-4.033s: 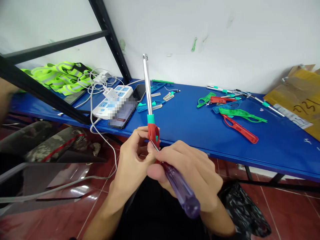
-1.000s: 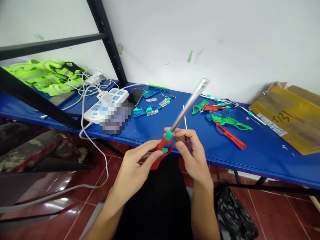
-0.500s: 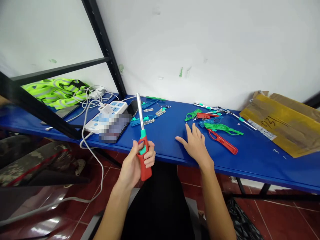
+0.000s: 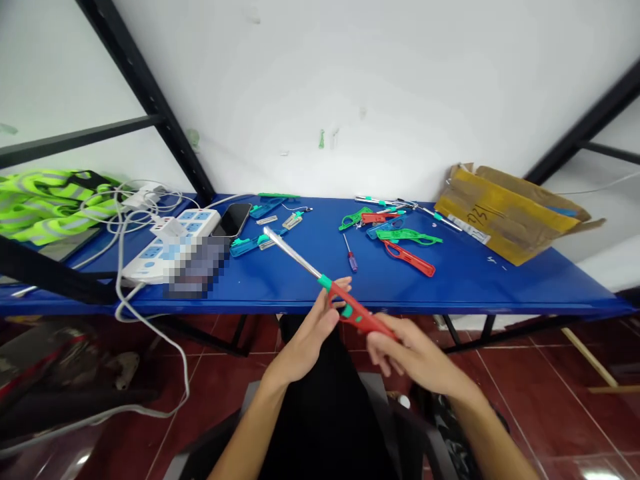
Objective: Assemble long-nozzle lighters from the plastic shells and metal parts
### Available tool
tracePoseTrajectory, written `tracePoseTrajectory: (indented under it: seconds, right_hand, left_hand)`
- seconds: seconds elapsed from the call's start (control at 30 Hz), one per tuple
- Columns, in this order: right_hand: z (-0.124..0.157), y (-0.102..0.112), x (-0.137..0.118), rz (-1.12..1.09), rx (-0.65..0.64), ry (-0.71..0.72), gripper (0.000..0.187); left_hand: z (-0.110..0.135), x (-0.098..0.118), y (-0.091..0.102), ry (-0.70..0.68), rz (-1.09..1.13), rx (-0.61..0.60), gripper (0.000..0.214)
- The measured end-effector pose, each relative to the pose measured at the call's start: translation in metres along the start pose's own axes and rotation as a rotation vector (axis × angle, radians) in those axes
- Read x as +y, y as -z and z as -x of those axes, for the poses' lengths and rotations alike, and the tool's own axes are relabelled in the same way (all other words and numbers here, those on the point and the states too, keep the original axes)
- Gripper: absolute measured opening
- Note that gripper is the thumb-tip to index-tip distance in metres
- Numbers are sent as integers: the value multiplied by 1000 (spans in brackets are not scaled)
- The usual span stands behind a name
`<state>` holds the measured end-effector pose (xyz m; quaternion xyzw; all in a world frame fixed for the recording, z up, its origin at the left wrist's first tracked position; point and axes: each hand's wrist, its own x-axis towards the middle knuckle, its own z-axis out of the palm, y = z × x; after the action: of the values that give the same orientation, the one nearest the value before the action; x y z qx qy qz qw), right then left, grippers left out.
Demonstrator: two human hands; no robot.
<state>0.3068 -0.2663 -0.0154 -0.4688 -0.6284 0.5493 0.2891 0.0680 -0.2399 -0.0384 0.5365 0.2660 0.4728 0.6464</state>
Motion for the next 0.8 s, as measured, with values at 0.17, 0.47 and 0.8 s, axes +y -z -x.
tracePoseTrajectory:
  seconds: [0.17,0.47,0.8]
  right_hand:
    - [46,62,17,-86,613,148,55]
    - [-54,64,1,-428,682,119,54]
    - [-98,48,1,-112,745,160,46]
  left_hand:
    - [54,-76,9,174,181,-190,52]
    - [79,-176,4,403,666,-94,47]
    - [81,-185,20,430,777,-173,33]
